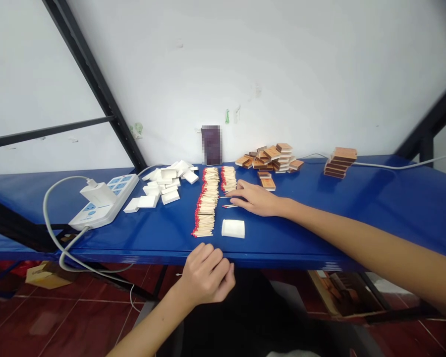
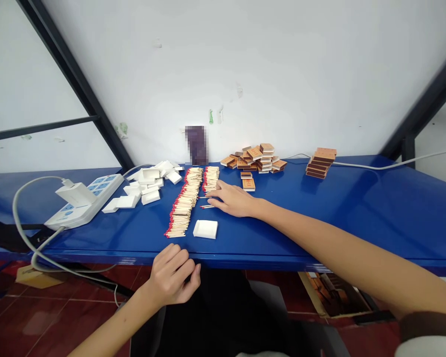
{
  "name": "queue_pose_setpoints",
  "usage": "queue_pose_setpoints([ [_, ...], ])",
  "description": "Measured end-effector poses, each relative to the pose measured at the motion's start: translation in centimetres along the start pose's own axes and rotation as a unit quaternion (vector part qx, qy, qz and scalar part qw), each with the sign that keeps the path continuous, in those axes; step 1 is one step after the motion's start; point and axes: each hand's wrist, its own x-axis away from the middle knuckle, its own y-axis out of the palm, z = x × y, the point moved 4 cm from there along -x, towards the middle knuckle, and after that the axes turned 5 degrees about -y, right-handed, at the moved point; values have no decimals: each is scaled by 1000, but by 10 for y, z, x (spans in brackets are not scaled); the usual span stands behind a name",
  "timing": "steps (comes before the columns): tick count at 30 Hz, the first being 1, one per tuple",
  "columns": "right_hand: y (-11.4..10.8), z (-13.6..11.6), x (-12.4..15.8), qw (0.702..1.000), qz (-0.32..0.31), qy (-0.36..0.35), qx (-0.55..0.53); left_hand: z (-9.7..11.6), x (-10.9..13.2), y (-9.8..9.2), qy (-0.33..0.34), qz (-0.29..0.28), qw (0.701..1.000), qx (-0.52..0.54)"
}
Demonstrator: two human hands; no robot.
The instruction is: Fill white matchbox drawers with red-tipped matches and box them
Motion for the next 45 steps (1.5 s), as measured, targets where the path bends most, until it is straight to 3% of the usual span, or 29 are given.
queue_pose_setpoints([
  [4,-3,-2,0,999,26,-26,-22,0,0,0,1,0,1000,-1],
  [10,-2,-5,0,998,-32,-47,5,0,-1,0,-3,4,1000,5],
  [20,-2,-7,1,994,-6,-105,-23,0,1,0,-2,3,1000,0],
  [27,-3,-8,1,995,6,-100,-27,0,0,-1,-2,3,1000,3],
  [33,-3,-6,1,995,25,-85,-54,0,1,0,-5,4,1000,1],
  [39,-1,-1,-7,988,69,35,-131,-4,8,1,-26,40,999,27],
  [42,2,-5,-10,992,56,57,-98,-2,8,0,-23,60,998,8],
  [45,3,-11,-10,996,43,53,-50,1,3,1,-3,29,999,-22],
])
